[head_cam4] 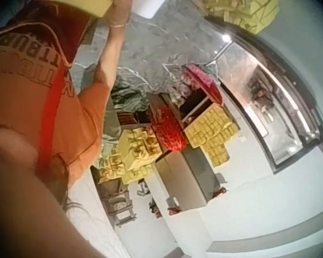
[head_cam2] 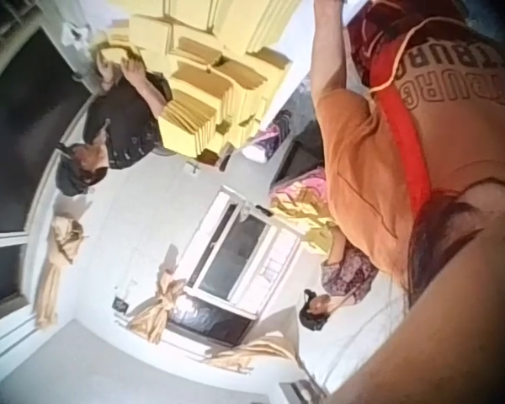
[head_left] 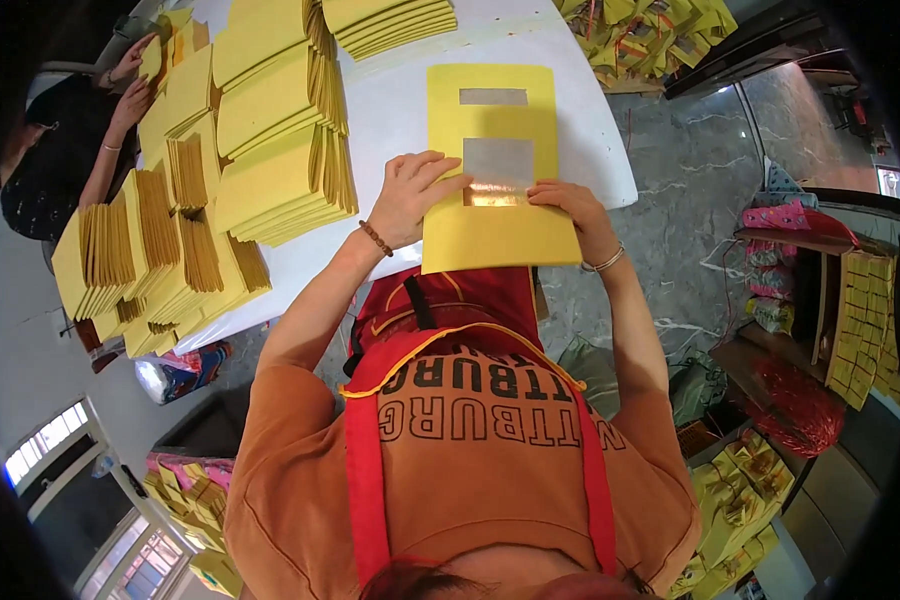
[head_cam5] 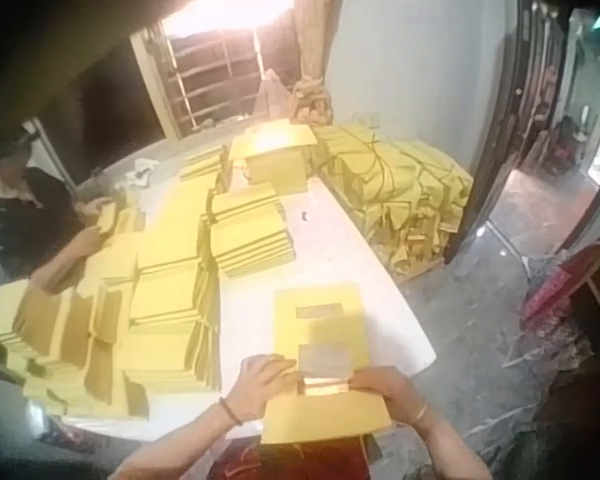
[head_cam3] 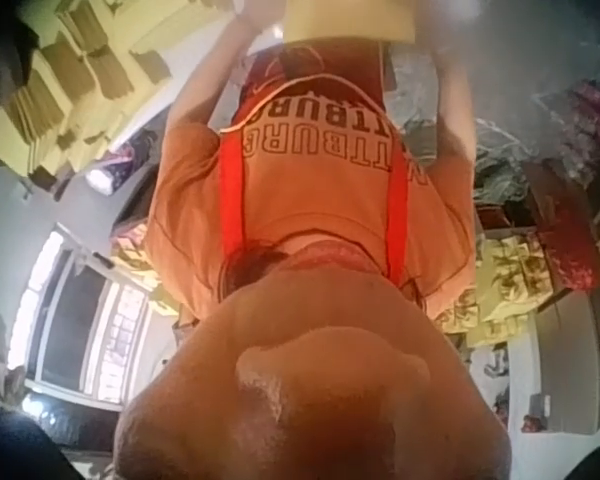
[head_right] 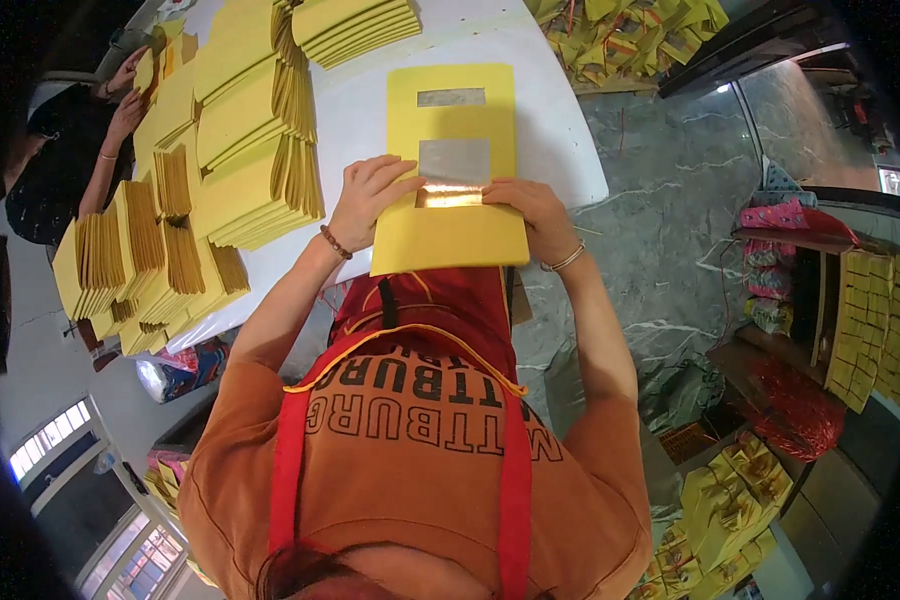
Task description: Folding sheets of yellow joss paper into stacks.
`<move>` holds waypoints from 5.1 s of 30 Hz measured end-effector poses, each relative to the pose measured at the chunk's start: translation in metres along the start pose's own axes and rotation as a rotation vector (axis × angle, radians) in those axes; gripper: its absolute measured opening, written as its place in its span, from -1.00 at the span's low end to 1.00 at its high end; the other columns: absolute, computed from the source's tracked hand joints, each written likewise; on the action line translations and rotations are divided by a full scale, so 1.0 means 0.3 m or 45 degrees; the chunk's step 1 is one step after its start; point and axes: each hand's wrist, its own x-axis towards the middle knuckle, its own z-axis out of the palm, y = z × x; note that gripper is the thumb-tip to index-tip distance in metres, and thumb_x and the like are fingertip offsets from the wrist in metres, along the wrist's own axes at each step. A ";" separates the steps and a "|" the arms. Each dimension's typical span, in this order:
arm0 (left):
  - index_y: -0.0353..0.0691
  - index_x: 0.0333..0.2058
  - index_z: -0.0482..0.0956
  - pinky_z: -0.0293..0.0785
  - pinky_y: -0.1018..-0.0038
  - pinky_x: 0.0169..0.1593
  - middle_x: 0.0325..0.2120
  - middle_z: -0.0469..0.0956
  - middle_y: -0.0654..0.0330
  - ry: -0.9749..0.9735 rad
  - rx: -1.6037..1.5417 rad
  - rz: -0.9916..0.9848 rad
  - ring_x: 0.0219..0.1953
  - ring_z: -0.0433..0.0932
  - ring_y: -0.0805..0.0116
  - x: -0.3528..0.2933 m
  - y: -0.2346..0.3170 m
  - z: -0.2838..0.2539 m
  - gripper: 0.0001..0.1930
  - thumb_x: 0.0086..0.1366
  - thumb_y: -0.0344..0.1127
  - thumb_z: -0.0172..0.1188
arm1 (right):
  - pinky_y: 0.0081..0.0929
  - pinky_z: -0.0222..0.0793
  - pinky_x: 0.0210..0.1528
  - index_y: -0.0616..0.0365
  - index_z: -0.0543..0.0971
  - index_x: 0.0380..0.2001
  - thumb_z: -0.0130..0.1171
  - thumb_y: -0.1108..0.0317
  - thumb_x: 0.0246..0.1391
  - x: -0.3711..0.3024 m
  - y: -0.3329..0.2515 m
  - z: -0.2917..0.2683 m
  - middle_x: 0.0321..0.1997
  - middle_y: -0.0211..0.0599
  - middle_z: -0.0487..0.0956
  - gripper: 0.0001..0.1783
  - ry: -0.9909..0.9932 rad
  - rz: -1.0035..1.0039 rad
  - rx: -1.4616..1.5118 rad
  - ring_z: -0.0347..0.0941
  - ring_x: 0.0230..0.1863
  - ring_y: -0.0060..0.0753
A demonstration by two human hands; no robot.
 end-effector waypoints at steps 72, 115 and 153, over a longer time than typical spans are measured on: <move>-0.31 -0.36 0.44 0.24 0.55 -0.60 -0.69 0.46 0.28 0.558 -1.340 -1.372 -0.70 0.33 0.57 0.022 -0.015 0.157 -0.77 0.14 -0.24 0.15 | -0.46 0.32 -0.41 0.17 0.52 -0.14 0.13 0.35 -0.06 0.071 0.026 0.162 -0.44 -0.12 0.56 -0.66 0.662 0.690 0.052 0.45 -0.52 -0.34; -0.12 0.07 0.26 -0.09 0.10 0.19 0.10 0.22 0.06 -0.160 -0.216 -0.304 0.20 0.06 0.09 0.192 0.014 0.117 -0.42 0.01 -0.25 0.14 | 0.00 -0.31 0.28 0.16 0.13 0.18 -0.13 0.01 0.09 0.122 -0.013 0.239 0.27 -0.04 0.07 -0.33 0.310 0.308 -0.308 -0.14 0.31 0.03; -0.20 -0.13 0.45 0.42 0.33 -0.27 -0.33 0.53 0.12 0.505 0.401 0.094 -0.32 0.47 0.15 0.482 -0.239 -0.302 -0.62 -0.02 -0.51 0.02 | -0.24 -0.08 0.20 0.15 0.31 0.06 -0.13 0.26 0.15 0.045 0.201 0.128 -0.09 -0.32 0.49 -0.58 0.768 0.563 -0.258 0.37 -0.05 -0.38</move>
